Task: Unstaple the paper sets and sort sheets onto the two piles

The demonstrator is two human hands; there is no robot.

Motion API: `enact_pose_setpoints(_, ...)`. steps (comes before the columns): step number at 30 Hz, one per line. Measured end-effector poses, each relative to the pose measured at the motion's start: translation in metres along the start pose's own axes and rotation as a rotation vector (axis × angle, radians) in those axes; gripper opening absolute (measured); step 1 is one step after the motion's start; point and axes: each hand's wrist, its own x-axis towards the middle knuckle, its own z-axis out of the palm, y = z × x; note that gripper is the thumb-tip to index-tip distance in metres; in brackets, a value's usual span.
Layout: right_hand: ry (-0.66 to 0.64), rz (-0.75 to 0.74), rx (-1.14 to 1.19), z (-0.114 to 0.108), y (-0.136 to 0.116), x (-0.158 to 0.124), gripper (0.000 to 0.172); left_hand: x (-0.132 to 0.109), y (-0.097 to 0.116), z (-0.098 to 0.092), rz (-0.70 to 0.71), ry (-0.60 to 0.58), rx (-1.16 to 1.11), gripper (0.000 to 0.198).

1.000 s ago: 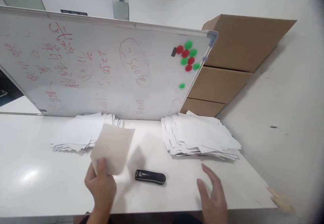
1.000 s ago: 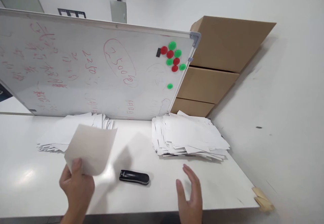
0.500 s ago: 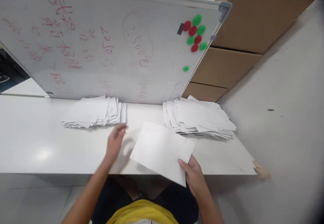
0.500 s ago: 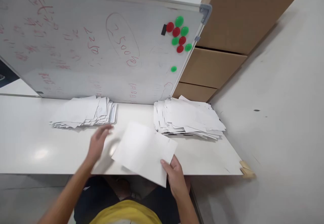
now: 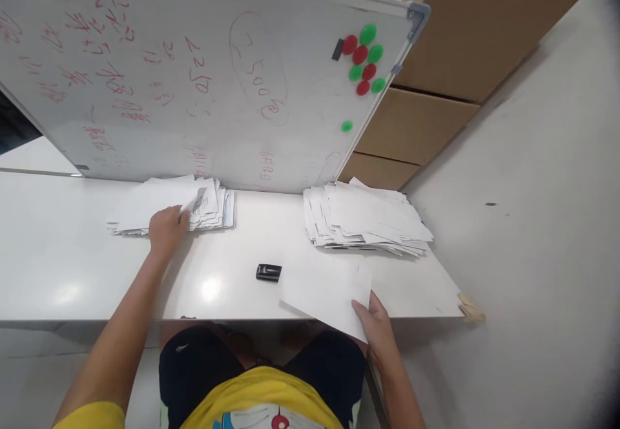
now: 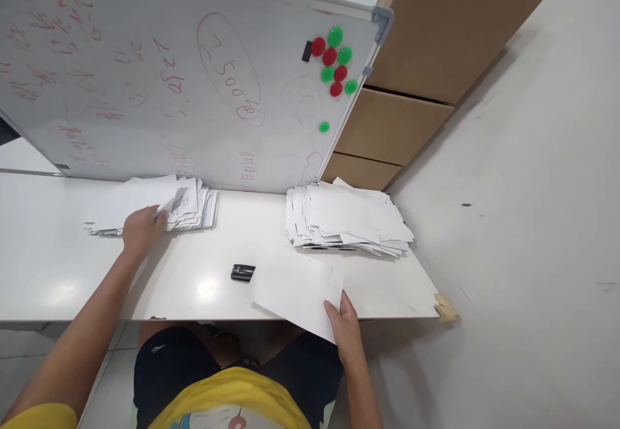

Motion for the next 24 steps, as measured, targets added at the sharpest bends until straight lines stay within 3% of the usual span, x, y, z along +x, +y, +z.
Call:
enact_pose_setpoints(3,0.027,-0.040,0.013,0.000,0.002,0.002,0.056,-0.003,0.017,-0.012,-0.101,0.019,-0.071,0.040)
enact_pose_setpoints(5,0.047,-0.052,0.027,-0.001,0.006,0.002,0.055,-0.012,0.033,-0.021,-0.069,0.106,-0.137,0.039)
enact_pose_setpoints(9,0.048,-0.048,0.126,0.004,0.010,-0.004,0.057,-0.060,0.088,-0.042,0.212,0.342,-0.263,0.035)
enact_pose_setpoints(11,0.026,-0.068,0.181,0.011,0.006,-0.009,0.057,-0.099,0.129,-0.050,0.436,0.356,-0.337,0.035)
enact_pose_setpoints(14,-0.035,-0.110,0.195,0.022,-0.001,-0.017,0.054,-0.160,0.190,-0.051,0.659,0.267,-0.408,0.045)
enact_pose_setpoints(17,-0.043,-0.108,0.154,0.023,-0.001,-0.022,0.053,-0.206,0.232,-0.037,0.804,0.169,-0.411,0.040)
enact_pose_setpoints(20,-0.017,-0.093,0.153,0.018,0.004,-0.028,0.054,-0.226,0.247,-0.019,0.859,0.128,-0.408,0.039)
enact_pose_setpoints(24,-0.027,-0.156,0.219,0.016,0.002,-0.040,0.067,-0.233,0.248,-0.009,0.858,0.027,-0.417,0.047)
